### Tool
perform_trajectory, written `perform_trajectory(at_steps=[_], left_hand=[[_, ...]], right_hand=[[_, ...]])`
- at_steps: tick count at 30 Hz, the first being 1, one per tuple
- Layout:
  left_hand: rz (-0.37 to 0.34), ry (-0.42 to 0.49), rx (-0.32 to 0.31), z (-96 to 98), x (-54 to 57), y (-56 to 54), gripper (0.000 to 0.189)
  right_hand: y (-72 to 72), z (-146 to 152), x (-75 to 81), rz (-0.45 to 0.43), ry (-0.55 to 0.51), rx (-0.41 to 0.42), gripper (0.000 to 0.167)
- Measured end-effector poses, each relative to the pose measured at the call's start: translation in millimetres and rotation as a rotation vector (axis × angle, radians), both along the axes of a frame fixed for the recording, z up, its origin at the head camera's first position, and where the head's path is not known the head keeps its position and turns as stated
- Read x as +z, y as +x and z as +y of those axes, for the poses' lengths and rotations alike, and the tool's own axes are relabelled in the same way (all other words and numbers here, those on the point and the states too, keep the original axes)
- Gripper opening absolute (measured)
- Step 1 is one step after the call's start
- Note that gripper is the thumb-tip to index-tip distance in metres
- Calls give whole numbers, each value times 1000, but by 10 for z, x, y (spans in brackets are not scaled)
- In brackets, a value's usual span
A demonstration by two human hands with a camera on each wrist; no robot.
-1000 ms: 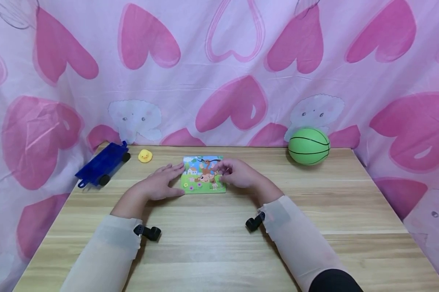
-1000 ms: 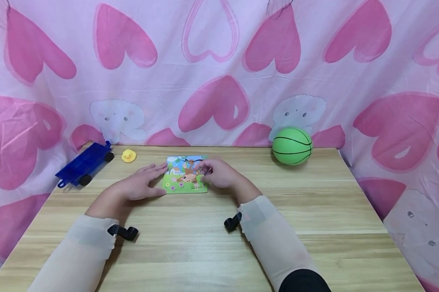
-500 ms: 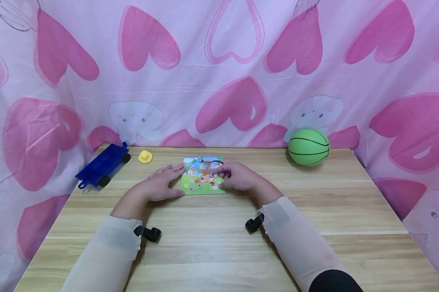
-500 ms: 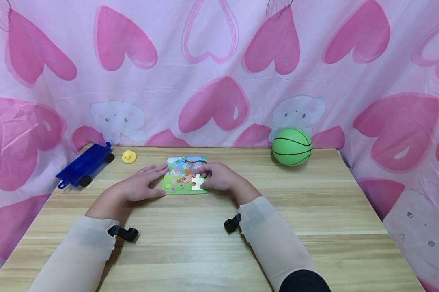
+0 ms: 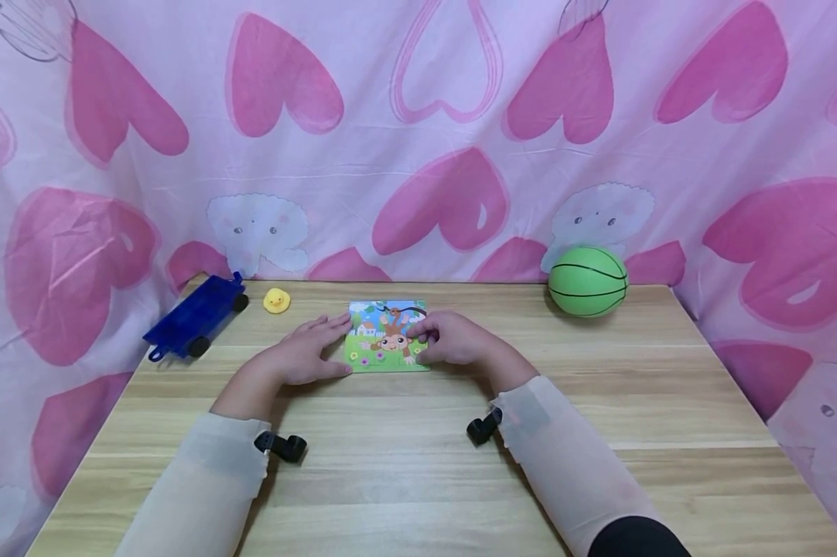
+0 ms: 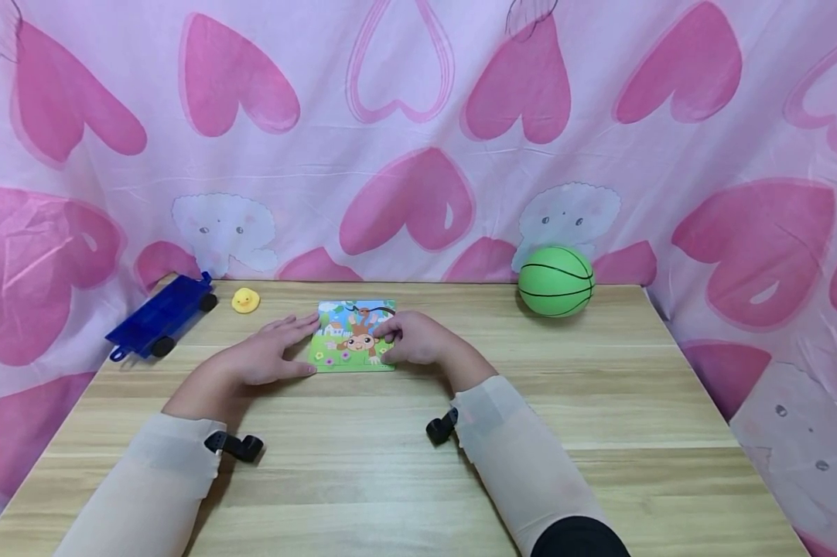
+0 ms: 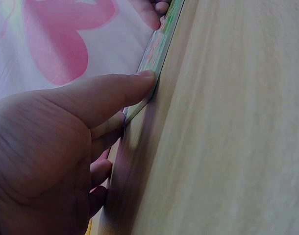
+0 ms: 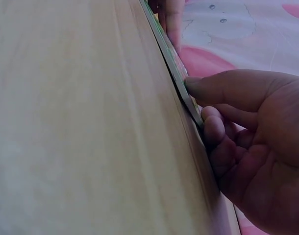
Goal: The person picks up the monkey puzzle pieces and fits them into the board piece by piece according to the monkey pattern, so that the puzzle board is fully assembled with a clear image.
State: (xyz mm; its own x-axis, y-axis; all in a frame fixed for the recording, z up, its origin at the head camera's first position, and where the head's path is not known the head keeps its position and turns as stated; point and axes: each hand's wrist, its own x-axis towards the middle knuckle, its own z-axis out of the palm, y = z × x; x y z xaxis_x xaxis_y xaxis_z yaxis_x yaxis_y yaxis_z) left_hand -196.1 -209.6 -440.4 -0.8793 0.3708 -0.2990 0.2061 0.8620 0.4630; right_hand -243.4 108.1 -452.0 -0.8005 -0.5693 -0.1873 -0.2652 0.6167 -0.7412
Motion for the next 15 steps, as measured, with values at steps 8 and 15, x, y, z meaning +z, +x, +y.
perform_trajectory(at_steps=[8,15], left_hand=[[5,-4,7,-17,-13,8,92],[13,-3,10,-32,-2,17,92]], right_hand=[[9,-13,31,10,34,17,43],[9,-34,38,8,43,7,44]])
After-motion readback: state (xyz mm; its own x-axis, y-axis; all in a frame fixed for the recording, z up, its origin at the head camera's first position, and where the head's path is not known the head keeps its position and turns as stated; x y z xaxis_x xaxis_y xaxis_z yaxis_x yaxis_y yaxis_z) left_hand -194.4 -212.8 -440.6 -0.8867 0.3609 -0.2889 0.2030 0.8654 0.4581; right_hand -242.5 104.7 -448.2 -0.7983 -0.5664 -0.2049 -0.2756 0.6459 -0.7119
